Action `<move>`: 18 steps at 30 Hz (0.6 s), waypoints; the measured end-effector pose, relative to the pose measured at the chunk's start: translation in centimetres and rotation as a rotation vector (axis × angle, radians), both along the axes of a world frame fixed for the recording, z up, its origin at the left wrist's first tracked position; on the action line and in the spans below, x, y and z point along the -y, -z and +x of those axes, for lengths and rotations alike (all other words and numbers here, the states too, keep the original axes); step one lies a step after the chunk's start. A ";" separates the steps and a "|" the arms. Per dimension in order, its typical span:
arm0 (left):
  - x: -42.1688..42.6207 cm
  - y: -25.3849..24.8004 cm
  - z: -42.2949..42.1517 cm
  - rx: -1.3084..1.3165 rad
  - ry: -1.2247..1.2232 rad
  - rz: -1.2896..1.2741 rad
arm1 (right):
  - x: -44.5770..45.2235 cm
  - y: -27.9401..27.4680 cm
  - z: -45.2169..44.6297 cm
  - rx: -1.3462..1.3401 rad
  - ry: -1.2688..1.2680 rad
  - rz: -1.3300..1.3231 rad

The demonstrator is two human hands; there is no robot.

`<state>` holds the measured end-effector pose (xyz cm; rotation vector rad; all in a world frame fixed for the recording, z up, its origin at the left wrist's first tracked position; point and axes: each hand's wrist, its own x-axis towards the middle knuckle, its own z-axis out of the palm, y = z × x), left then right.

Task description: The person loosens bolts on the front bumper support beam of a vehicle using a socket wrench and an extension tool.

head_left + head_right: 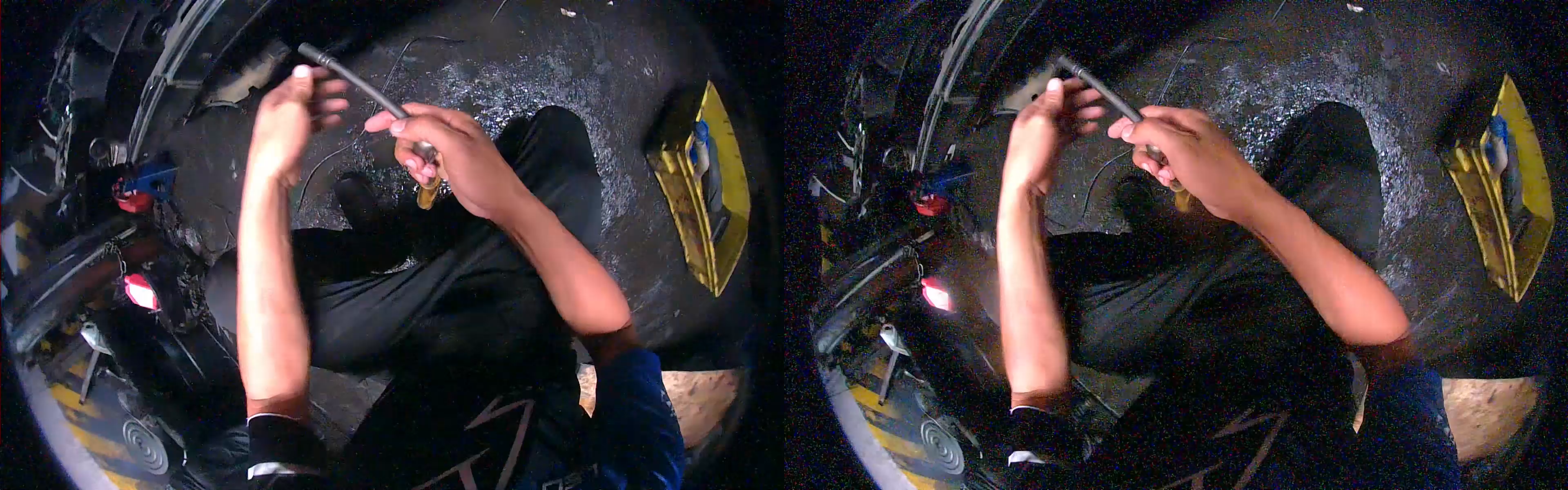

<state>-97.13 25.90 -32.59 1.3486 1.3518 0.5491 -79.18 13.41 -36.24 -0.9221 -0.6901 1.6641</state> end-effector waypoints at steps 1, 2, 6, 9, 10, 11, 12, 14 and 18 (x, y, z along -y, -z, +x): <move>-1.3 0.0 -0.4 -0.090 -0.007 0.055 | -0.3 0.4 0.2 -0.015 0.002 0.007; -2.6 0.2 -0.8 -0.082 -0.041 0.039 | -0.6 0.7 0.1 -0.031 0.003 0.010; -6.6 0.3 -2.1 -0.518 0.044 0.253 | -1.6 0.7 -0.6 -0.052 0.037 -0.008; -10.9 1.8 -5.9 -0.704 -0.001 0.337 | -2.7 0.8 -1.5 -0.067 0.051 0.008; -9.9 0.6 -5.1 -0.654 -0.049 0.327 | -3.1 0.6 -1.9 -0.067 0.064 0.018; -10.4 0.9 -5.8 -0.554 -0.037 0.270 | -3.5 0.5 -2.3 -0.065 0.078 0.026; -10.9 1.5 -6.9 -0.452 -0.027 0.211 | -3.8 0.4 -2.5 -0.065 0.063 0.039; -10.7 2.1 -7.3 -0.290 -0.074 0.167 | -4.6 0.3 -3.5 -0.034 0.062 0.047; -10.2 1.3 -7.0 -0.286 -0.075 0.180 | -6.7 -0.1 -6.0 -0.015 0.050 0.052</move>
